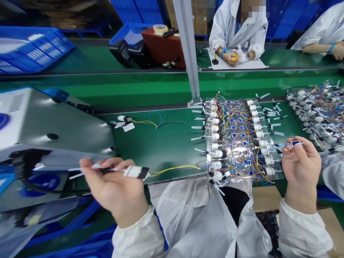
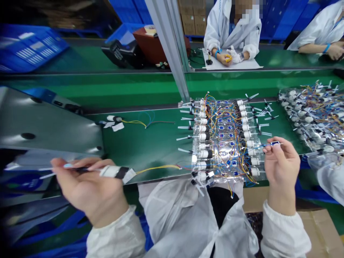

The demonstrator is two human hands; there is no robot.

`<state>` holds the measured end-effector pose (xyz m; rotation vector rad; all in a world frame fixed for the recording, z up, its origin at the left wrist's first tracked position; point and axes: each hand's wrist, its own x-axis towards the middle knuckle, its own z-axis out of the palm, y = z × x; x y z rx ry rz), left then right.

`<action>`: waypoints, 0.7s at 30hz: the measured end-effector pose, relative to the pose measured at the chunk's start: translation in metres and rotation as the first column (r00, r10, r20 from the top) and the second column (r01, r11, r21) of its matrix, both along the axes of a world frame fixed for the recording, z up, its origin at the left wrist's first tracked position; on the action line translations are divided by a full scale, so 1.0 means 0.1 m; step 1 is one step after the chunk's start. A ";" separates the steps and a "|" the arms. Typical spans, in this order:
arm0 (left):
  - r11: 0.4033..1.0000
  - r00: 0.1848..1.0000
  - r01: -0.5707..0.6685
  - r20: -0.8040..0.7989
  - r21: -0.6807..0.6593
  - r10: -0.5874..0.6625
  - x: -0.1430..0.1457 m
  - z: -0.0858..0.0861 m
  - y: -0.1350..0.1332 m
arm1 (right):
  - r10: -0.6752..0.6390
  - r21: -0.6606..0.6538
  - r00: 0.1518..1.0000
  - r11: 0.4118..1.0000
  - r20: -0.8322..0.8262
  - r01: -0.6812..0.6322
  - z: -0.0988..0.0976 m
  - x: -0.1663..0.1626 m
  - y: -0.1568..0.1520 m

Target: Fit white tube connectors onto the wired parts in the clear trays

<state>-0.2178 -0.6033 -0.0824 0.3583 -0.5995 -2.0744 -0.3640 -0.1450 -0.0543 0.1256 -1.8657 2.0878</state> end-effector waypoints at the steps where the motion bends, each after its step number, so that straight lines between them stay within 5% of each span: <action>1: 1.000 1.000 0.014 -0.002 -0.019 -0.014 0.01 0.00 0.02 | -0.008 0.000 1.000 1.000 0.005 0.008 0.01 0.02 -0.02; 4: 0.997 0.999 0.036 0.031 -0.074 -0.034 0.02 0.07 0.18 | -0.050 -0.024 0.999 0.998 0.013 0.050 0.01 0.06 -0.10; 7: 0.949 0.986 0.041 0.165 -0.313 0.011 0.04 0.18 0.53 | 0.017 -0.045 1.000 0.999 0.009 -0.017 0.02 0.12 -0.20; 10: 0.688 0.954 0.268 0.284 -0.675 -0.093 0.08 0.25 0.94 | 0.112 0.019 0.994 0.993 0.007 -0.112 0.09 0.29 -0.31; 12: 0.452 0.912 0.409 0.351 -0.793 -0.211 0.08 0.28 1.15 | 0.175 0.082 0.983 0.981 0.048 -0.178 0.15 0.44 -0.40; 14: 0.283 0.871 0.476 0.400 -0.833 -0.286 0.04 0.29 1.30 | 0.282 0.158 0.956 0.944 0.077 -0.291 0.21 0.60 -0.51; 18: 0.177 0.843 0.497 0.425 -0.849 -0.328 -0.06 0.27 1.42 | 0.537 0.275 0.840 0.797 0.085 -0.537 0.23 0.85 -0.81; 21: 0.160 0.847 0.483 0.414 -0.861 -0.333 -0.08 0.22 1.45 | 0.599 0.196 0.797 0.776 0.069 -0.600 0.16 0.94 -1.03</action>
